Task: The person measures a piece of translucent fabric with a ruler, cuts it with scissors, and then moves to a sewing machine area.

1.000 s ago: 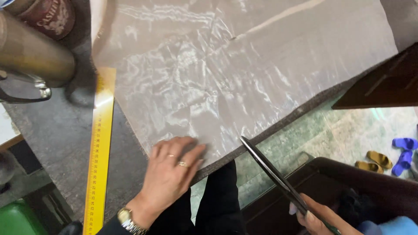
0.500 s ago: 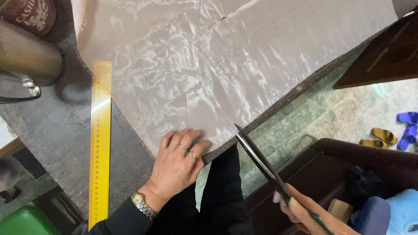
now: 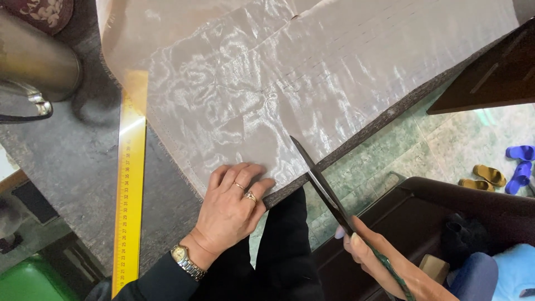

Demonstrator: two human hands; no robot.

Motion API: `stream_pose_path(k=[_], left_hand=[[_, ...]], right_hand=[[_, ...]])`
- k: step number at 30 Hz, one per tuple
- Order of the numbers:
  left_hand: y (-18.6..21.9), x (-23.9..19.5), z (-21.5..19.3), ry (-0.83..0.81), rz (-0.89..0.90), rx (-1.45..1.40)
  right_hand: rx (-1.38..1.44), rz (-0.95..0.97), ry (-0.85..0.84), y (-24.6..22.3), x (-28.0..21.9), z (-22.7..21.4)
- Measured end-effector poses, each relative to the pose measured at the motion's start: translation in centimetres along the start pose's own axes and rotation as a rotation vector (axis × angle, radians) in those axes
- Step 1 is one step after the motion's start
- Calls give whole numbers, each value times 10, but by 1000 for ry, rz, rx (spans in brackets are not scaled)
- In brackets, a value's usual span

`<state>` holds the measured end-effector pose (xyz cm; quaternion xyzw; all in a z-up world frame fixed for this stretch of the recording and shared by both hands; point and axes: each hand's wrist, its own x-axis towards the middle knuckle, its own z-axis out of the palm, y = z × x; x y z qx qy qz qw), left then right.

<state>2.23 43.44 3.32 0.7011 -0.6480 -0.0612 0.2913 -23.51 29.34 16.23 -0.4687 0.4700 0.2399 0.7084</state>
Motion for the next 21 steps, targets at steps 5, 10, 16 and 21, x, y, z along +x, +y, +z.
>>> stream_pose_path(k=[5, 10, 16, 21], left_hand=[[1, 1, 0, 16, 6, 2], [1, 2, -1, 24, 2, -3], [0, 1, -1, -7, -4, -8], [0, 3, -3, 13, -2, -33]], right_hand=[[-102, -240, -122, -5, -3, 1], [-676, -669, -33, 4, 6, -1], [-104, -297, -25, 2, 2, -1], [-371, -336, 137, 21, 15, 0]])
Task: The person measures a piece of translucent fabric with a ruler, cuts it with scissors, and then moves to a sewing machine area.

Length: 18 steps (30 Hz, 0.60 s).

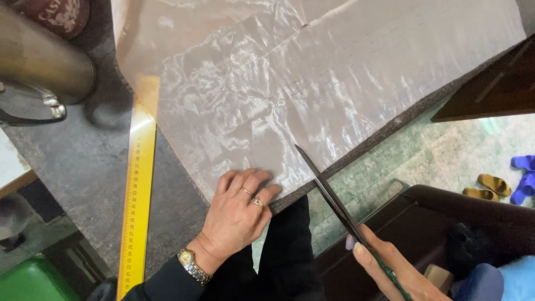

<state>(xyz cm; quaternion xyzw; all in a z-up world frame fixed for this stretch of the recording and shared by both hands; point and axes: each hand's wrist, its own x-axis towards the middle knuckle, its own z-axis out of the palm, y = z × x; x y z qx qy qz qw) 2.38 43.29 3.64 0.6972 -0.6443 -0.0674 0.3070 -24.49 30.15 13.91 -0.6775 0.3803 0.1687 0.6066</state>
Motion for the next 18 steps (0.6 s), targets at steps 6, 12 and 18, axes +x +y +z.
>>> stream_pose_path(k=[6, 12, 18], left_hand=[[0, 1, -1, 9, 1, -18], [-1, -1, 1, -4, -7, -16], [-2, -2, 1, -18, -1, -33]], right_hand=[[-9, 297, 237, -1, 4, 12], [120, 412, 292, -2, 8, 17], [348, 474, 289, -5, 12, 19]])
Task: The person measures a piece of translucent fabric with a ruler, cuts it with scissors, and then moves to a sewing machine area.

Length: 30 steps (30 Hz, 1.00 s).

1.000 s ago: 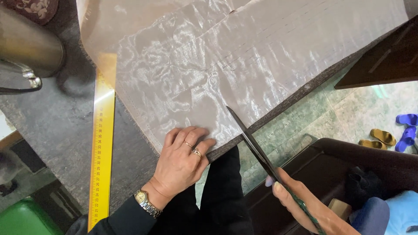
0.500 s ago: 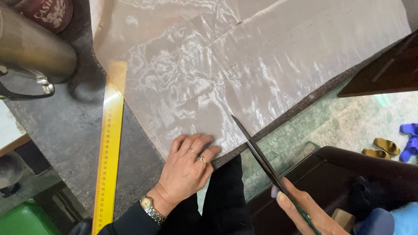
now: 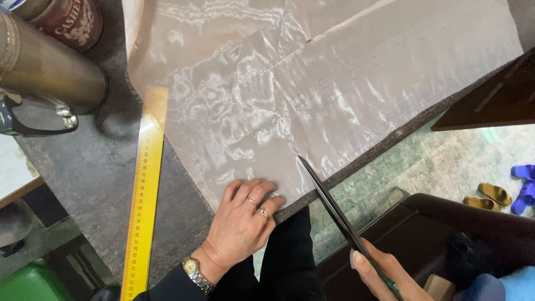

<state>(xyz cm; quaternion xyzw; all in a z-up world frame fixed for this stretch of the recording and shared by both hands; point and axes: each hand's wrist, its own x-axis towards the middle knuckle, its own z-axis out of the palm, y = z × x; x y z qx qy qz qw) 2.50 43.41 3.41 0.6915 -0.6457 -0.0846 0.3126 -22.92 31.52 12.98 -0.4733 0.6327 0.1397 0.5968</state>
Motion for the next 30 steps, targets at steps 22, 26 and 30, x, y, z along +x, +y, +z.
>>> stream_pose_path(k=[22, 26, 30], left_hand=[[-1, 1, -4, 3, 39, -20], [-1, 1, -3, -19, 28, -30], [-1, 0, -3, -12, 23, -21]], right_hand=[[-244, -339, -241, -64, 6, 50], [-183, -303, -294, -72, 3, 51], [-126, -268, -349, -96, -11, 67]])
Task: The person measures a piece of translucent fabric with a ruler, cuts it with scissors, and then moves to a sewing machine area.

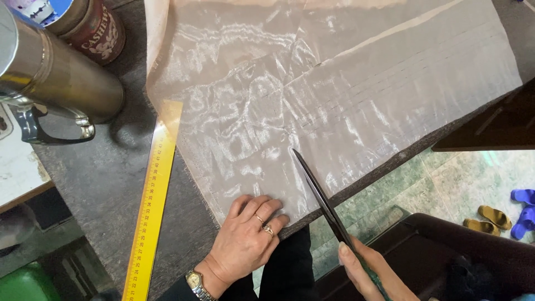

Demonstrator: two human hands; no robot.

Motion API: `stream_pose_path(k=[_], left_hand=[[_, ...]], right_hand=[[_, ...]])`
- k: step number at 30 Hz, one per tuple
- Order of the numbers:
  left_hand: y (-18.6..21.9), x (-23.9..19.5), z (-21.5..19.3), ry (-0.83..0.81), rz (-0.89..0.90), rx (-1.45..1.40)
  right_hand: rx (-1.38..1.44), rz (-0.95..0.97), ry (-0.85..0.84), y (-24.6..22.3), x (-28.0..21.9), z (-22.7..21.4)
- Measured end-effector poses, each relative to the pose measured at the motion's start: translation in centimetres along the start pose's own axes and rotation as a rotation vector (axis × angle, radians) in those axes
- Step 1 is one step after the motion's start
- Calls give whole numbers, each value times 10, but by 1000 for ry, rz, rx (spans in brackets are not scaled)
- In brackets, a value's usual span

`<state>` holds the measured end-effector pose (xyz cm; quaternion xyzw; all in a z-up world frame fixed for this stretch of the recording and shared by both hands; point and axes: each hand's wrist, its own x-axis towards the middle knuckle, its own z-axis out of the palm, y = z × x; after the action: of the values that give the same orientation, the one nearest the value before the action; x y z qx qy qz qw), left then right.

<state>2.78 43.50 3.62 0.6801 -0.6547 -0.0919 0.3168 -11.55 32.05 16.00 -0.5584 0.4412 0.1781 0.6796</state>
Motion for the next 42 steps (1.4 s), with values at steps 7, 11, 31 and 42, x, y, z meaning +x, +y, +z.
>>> stream_pose_path(k=[7, 11, 31, 42], left_hand=[[-1, 0, -1, -3, 26, 0], [-2, -2, 1, -19, 29, 8], [-1, 1, -2, 14, 22, -34], [-2, 0, -2, -12, 17, -55]], right_hand=[[106, 21, -87, 18, 3, -38], [153, 33, -123, 18, -3, -54], [183, 269, 33, 4, 11, -54], [115, 66, -37, -4, 51, -47]])
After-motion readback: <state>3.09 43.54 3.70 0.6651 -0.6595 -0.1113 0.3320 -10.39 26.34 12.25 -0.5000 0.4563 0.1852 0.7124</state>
